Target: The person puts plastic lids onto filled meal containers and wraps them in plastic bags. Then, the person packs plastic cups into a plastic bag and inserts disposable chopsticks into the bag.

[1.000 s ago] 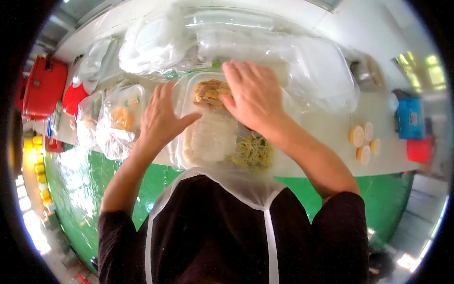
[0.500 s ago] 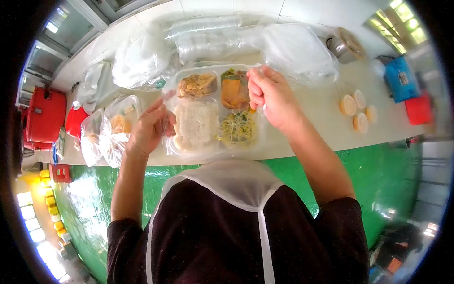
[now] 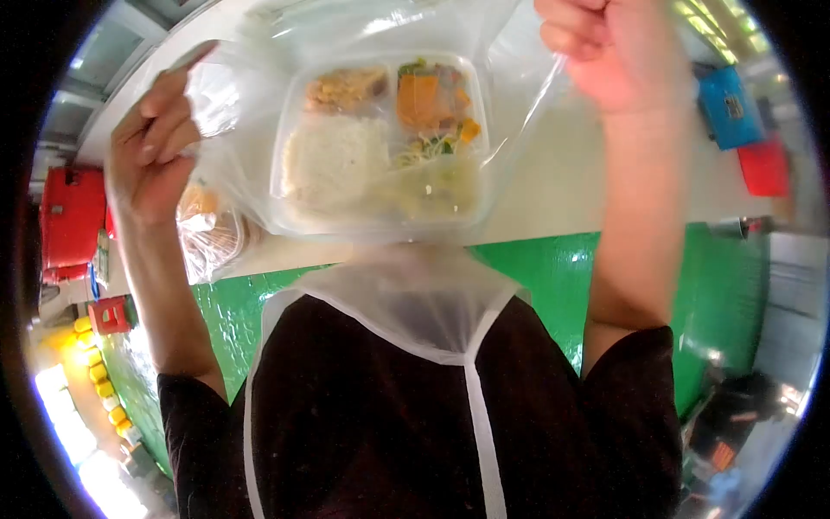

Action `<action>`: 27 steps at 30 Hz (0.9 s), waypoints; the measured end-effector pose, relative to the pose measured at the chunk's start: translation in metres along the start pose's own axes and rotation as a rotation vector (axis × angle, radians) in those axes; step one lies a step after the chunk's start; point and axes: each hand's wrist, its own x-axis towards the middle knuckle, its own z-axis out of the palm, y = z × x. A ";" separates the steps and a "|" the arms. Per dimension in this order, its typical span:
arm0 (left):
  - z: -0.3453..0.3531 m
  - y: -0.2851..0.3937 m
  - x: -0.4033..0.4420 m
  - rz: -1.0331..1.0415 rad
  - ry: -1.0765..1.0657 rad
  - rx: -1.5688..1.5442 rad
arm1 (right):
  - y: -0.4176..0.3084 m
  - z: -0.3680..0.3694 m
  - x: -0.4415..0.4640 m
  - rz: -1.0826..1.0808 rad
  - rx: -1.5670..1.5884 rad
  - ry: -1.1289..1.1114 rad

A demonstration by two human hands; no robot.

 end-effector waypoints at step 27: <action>0.066 -0.077 0.126 -0.428 -0.267 0.145 | -0.010 -0.052 -0.006 0.187 -0.189 0.419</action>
